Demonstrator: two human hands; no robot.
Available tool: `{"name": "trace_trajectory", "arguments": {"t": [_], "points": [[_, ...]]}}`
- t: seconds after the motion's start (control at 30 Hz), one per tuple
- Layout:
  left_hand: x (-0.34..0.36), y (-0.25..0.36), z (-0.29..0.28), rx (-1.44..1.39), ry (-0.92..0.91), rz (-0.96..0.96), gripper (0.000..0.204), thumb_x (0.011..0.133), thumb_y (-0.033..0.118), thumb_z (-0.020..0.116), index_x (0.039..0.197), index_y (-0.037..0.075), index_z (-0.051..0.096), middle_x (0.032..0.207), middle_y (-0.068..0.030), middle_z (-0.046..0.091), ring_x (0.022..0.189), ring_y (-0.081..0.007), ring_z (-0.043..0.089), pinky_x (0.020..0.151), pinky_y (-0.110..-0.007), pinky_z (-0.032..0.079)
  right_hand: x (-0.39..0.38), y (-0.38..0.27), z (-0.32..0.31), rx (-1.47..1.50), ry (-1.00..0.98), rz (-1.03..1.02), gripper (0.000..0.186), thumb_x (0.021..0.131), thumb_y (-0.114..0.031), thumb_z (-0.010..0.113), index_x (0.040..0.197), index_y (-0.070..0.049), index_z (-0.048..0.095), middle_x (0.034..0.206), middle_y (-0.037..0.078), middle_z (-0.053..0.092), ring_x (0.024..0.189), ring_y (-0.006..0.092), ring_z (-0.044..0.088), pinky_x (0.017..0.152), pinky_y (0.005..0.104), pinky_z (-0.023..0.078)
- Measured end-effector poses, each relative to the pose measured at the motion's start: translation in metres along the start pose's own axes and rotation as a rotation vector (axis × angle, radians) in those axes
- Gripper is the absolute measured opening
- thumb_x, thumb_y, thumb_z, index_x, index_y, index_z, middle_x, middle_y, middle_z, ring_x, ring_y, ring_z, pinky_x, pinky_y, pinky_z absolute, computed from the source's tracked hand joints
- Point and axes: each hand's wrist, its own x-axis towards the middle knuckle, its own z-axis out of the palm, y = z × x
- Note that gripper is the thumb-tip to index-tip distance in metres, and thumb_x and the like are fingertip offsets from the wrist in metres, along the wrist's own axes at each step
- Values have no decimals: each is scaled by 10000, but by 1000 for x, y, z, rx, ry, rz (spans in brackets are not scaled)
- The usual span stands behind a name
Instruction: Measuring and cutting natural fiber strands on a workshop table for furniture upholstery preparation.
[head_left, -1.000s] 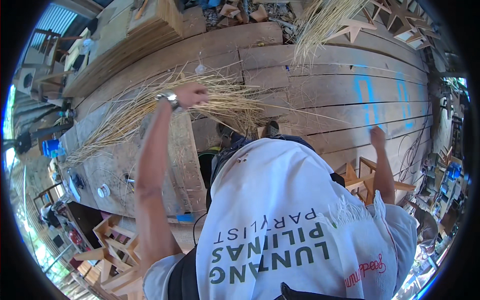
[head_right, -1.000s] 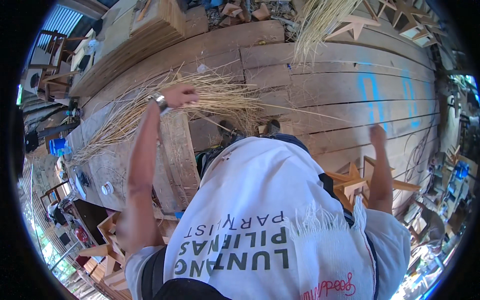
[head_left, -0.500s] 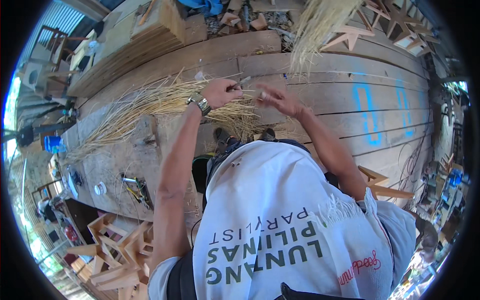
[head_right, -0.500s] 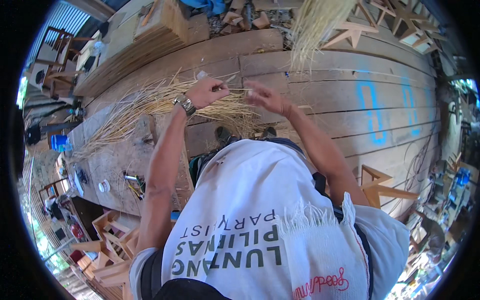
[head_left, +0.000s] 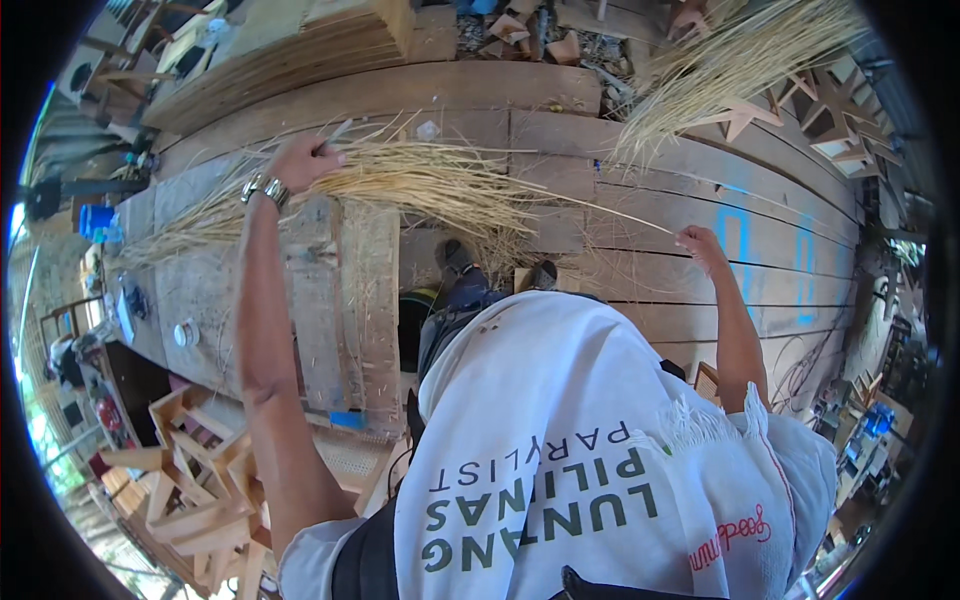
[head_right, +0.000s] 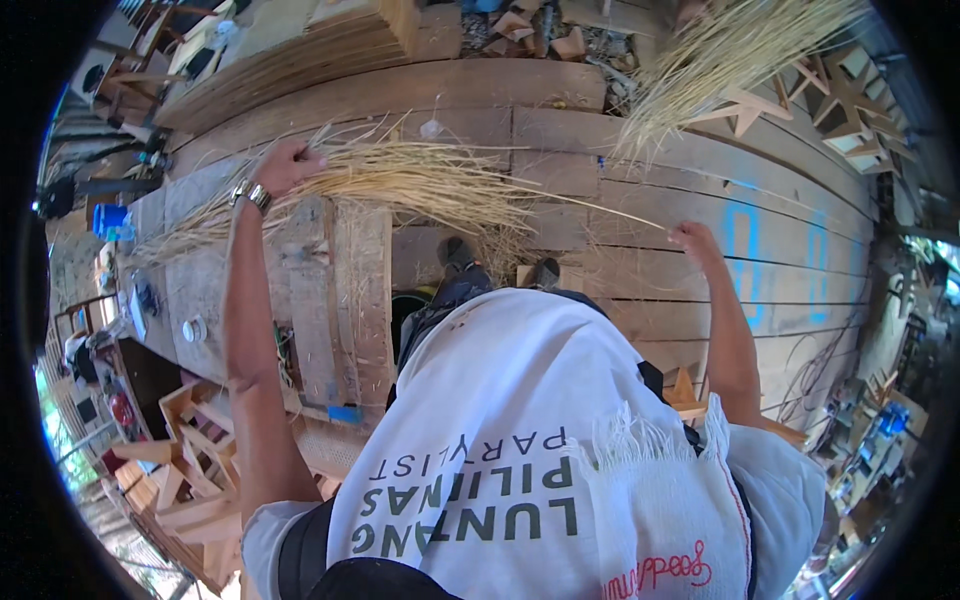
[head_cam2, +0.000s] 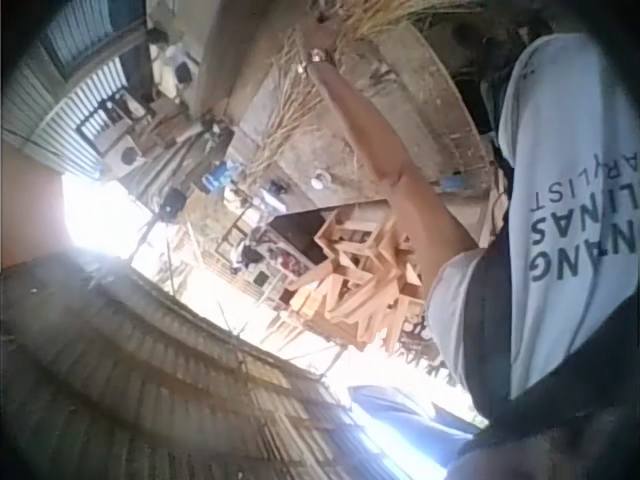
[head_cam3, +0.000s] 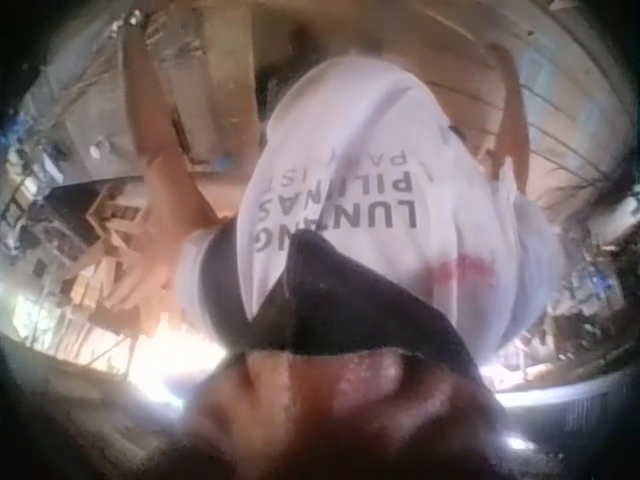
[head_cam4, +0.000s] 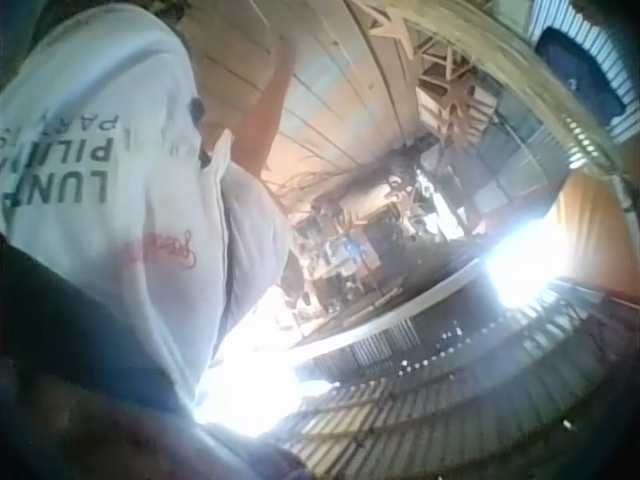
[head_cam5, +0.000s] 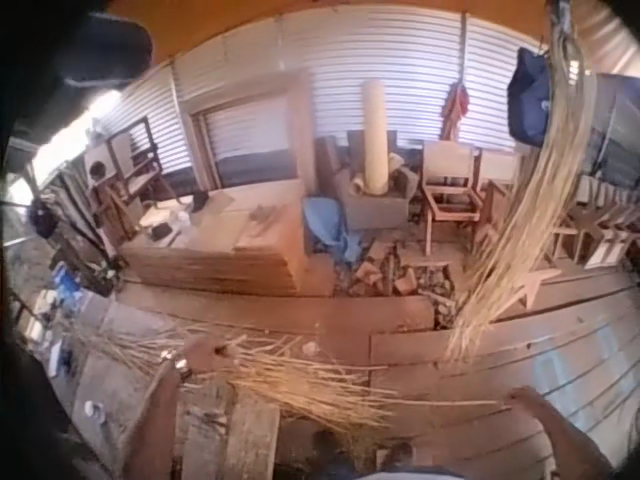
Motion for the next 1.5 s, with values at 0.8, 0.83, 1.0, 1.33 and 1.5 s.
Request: {"name": "trace_trajectory", "arguments": {"t": [0.8,0.83,1.0,1.33,1.5], "points": [[268,-15,-111,-284,77,-28,410,729,427,749,732,46,598,542,32,498,431,-63,406,395,-256,307,-54,-73,-183,7,552,63,293,844,-314,641,831,-21,628,695,-15,554,672,87,502,618,261,402],[270,-13,-111,-260,124,-5,410,729,430,748,742,45,607,548,30,503,443,-61,416,402,-253,315,-50,-68,-197,-12,580,100,298,830,-319,655,837,-22,641,695,3,564,666,103,512,606,270,410],[265,-15,-103,-283,192,-33,427,724,438,744,779,30,631,574,23,529,471,-79,445,433,-266,352,-5,-54,-233,-135,614,99,289,815,-319,669,817,-30,648,683,11,562,663,124,514,608,283,402],[53,-104,-199,36,429,-108,358,773,347,697,764,2,604,628,-44,530,620,-104,419,561,-343,392,98,-61,-84,-436,-88,-146,190,860,-275,619,825,-92,583,681,-15,509,644,106,487,580,295,425],[-147,-246,-318,791,473,-593,328,810,350,642,905,37,652,797,-100,657,709,-234,642,615,-376,499,32,-310,95,102,-503,-121,237,909,-274,557,840,-47,569,652,-7,509,557,74,479,519,229,392]]}}
